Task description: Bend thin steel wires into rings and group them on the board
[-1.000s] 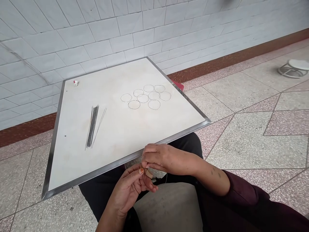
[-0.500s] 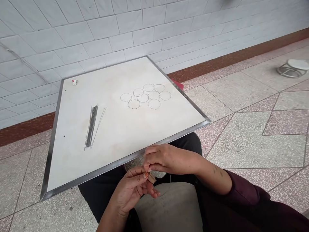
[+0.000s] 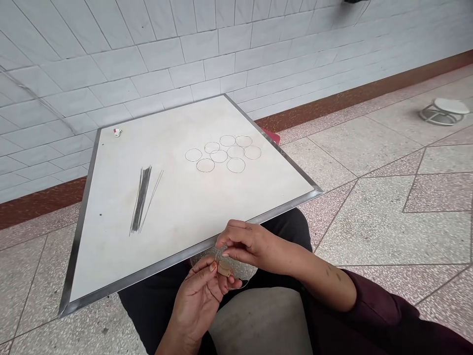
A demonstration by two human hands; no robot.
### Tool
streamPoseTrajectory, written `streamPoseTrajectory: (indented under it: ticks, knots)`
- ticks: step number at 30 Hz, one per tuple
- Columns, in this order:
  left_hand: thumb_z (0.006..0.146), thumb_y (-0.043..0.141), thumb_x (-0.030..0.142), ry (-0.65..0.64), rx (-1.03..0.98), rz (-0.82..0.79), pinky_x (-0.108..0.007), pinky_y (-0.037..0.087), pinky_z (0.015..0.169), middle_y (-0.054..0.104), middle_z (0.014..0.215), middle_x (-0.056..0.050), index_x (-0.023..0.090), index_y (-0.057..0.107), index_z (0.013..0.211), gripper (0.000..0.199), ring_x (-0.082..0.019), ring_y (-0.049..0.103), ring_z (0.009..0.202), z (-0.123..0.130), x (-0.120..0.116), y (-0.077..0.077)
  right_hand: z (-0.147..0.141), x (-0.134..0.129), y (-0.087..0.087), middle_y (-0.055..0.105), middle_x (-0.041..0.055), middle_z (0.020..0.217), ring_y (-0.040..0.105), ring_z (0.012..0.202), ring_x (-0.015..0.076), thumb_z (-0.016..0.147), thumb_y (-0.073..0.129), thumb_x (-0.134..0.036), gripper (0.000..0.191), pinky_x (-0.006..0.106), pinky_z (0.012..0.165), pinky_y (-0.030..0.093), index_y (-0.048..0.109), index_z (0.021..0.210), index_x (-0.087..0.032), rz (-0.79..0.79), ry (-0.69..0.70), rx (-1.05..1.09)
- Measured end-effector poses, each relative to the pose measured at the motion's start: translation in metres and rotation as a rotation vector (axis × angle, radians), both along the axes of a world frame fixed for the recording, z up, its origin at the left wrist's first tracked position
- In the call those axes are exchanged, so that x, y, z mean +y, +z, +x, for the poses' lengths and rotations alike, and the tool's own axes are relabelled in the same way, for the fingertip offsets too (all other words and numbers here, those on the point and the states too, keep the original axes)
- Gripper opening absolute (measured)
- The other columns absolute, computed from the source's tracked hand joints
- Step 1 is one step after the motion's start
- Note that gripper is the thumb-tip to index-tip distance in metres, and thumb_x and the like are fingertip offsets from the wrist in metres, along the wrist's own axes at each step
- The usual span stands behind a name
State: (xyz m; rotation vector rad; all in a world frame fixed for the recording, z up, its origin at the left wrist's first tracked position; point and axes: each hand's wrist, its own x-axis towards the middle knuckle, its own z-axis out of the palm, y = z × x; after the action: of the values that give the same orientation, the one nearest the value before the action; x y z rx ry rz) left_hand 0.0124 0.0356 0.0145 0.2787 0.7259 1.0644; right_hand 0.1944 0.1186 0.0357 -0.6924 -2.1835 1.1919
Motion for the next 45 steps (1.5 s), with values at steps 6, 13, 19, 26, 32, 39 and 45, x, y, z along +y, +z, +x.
streamPoseTrajectory:
  ticks: [6, 13, 19, 26, 32, 39, 45]
  knots:
    - [0.076, 0.078, 0.016, 0.085, -0.077, -0.043, -0.027, 0.058, 0.067, 0.07, 0.065, -0.002, 0.015, 0.073, 0.072, 0.007, -0.015, 0.067, 0.064, 0.004, -0.003, 0.002, -0.005, 0.001, -0.01, 0.059, 0.004, 0.094, 0.059, 0.082, 0.0122, 0.1, 0.056, -0.025, 0.015, 0.024, 0.073, 0.052, 0.067, 0.107, -0.018, 0.058, -0.039, 0.125]
    - [0.077, 0.076, 0.015, 0.095, -0.11, -0.062, -0.024, 0.056, 0.055, 0.054, 0.046, 0.003, 0.016, 0.068, 0.064, 0.016, -0.013, 0.061, 0.056, 0.007, -0.007, 0.002, -0.002, 0.002, -0.017, 0.059, 0.0037, 0.096, 0.059, 0.082, 0.0118, 0.101, 0.053, -0.029, 0.02, 0.023, 0.069, 0.052, 0.071, 0.108, -0.021, 0.025, -0.023, 0.178]
    - [0.077, 0.079, 0.019, 0.099, -0.094, -0.033, -0.025, 0.057, 0.059, 0.056, 0.047, 0.003, 0.016, 0.071, 0.068, 0.012, -0.014, 0.062, 0.057, 0.009, -0.007, 0.002, -0.004, 0.003, -0.013, 0.057, 0.0036, 0.093, 0.058, 0.081, 0.0123, 0.101, 0.054, -0.035, 0.022, 0.025, 0.069, 0.051, 0.071, 0.105, -0.021, -0.003, -0.024, 0.2]
    - [0.078, 0.079, 0.02, 0.253, -0.071, 0.016, -0.033, 0.058, 0.085, 0.073, 0.075, -0.003, 0.017, 0.075, 0.072, 0.008, -0.018, 0.07, 0.08, 0.011, -0.005, 0.001, -0.015, -0.007, -0.006, 0.048, -0.0043, 0.073, 0.045, 0.058, 0.0087, 0.098, 0.053, -0.052, 0.033, 0.022, 0.054, 0.043, 0.055, 0.103, -0.019, -0.607, -0.132, 0.315]
    - [0.077, 0.079, 0.017, 0.38, -0.077, -0.024, -0.03, 0.057, 0.081, 0.072, 0.076, -0.003, 0.018, 0.074, 0.073, 0.007, -0.017, 0.069, 0.08, 0.015, -0.003, -0.001, -0.022, -0.014, -0.014, 0.053, -0.0035, 0.068, 0.051, 0.057, 0.0101, 0.1, 0.049, -0.055, 0.038, 0.024, 0.057, 0.047, 0.056, 0.102, -0.017, -0.92, -0.009, 0.581]
    - [0.077, 0.076, 0.014, 0.404, -0.058, -0.032, -0.024, 0.055, 0.065, 0.062, 0.068, 0.001, 0.016, 0.069, 0.069, 0.011, -0.011, 0.059, 0.063, 0.016, -0.004, 0.004, -0.024, -0.014, -0.017, 0.041, -0.0088, 0.054, 0.041, 0.05, 0.0086, 0.101, 0.048, -0.051, 0.036, 0.023, 0.056, 0.04, 0.058, 0.101, -0.016, -0.81, -0.083, 0.517]
    - [0.073, 0.08, 0.013, 0.384, -0.005, -0.073, -0.024, 0.055, 0.063, 0.059, 0.063, 0.002, 0.017, 0.068, 0.069, 0.014, -0.012, 0.058, 0.061, 0.016, -0.003, 0.001, -0.02, -0.01, -0.014, 0.041, -0.0087, 0.053, 0.039, 0.048, 0.0084, 0.099, 0.051, -0.055, 0.041, 0.023, 0.055, 0.04, 0.061, 0.1, -0.015, -0.808, -0.087, 0.442]
